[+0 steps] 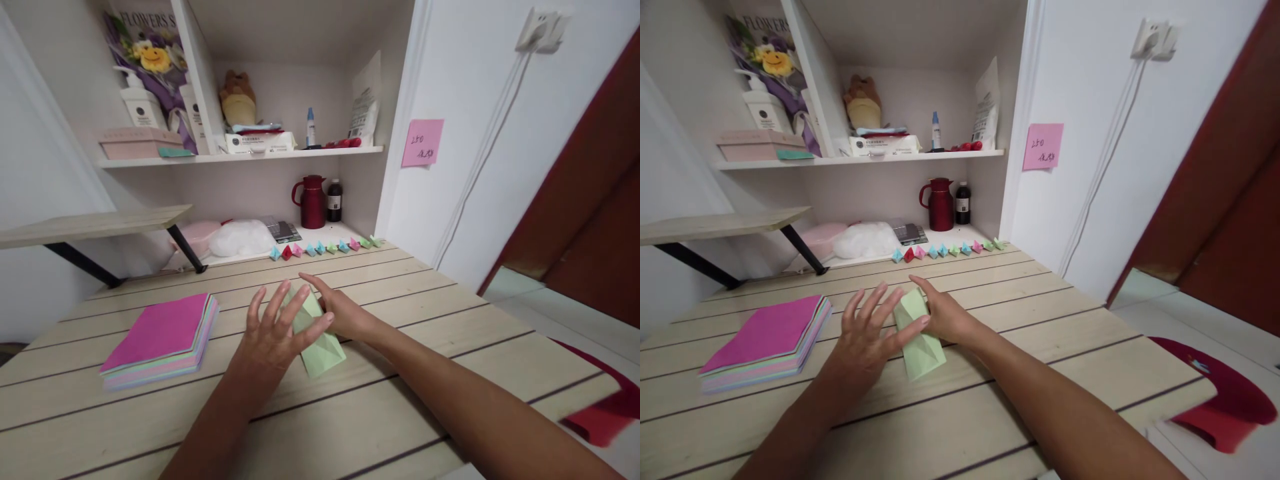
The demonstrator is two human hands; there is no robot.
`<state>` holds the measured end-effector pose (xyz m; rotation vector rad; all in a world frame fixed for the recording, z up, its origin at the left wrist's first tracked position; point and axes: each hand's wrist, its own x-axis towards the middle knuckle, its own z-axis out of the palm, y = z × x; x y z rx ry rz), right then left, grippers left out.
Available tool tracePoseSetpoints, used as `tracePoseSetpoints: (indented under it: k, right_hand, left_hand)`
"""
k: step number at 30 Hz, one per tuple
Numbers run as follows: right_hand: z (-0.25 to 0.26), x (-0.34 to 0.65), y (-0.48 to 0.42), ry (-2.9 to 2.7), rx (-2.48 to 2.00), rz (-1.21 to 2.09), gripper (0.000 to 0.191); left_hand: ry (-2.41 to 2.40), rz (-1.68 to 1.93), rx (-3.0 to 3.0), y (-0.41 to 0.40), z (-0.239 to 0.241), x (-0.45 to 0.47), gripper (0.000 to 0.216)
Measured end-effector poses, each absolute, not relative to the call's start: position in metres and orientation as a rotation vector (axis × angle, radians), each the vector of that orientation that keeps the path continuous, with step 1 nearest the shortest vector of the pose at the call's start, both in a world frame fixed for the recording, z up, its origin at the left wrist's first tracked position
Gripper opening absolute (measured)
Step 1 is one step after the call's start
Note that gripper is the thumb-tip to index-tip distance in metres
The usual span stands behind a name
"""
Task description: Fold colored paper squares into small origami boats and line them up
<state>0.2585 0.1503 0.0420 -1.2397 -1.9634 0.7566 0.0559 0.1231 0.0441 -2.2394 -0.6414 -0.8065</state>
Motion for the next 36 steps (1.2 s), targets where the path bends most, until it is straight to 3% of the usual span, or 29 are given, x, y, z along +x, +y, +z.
tracePoseSetpoints:
  k: [5,12,15,18,21,26,30,36]
  right_hand:
    - [0.038,0.266,0.158,-1.83,-1.245,0.996,0.104]
    - [0.029,0.274,0.17,-1.79,-1.417,0.946,0.092]
    - [0.026,0.273,0.171,-1.769,-1.455,0.884,0.082]
    - [0.025,0.274,0.172,-1.674,-1.482,0.885,0.068]
    - [0.025,0.275,0.174,-1.563,-1.502,0.92,0.059]
    - [0.028,0.278,0.173,-1.44,-1.372,1.169,0.048]
    - [0.033,0.287,0.173,-1.359,-1.297,1.346,0.033]
    - [0.037,0.304,0.176,-1.535,-1.256,1.372,0.04]
  left_hand:
    - [-0.887,-0.663,-2.346,0.132,0.037,0.048,0.016]
    - [-1.063,-0.787,-2.4,0.136,0.05,0.032,0.028]
    - [-0.963,-0.81,-2.56,0.131,0.05,0.035,0.047]
    - [-1.011,-0.612,-2.775,0.13,0.041,0.037,0.062]
    - [-1.182,-0.363,-2.923,0.133,0.031,0.035,0.06]
    - [-1.324,-0.355,-3.005,0.136,0.032,0.028,0.056]
    - [-1.351,-0.276,-3.027,0.135,0.037,0.03,0.07]
    - [-1.322,-0.377,-2.978,0.138,0.029,0.035,0.067]
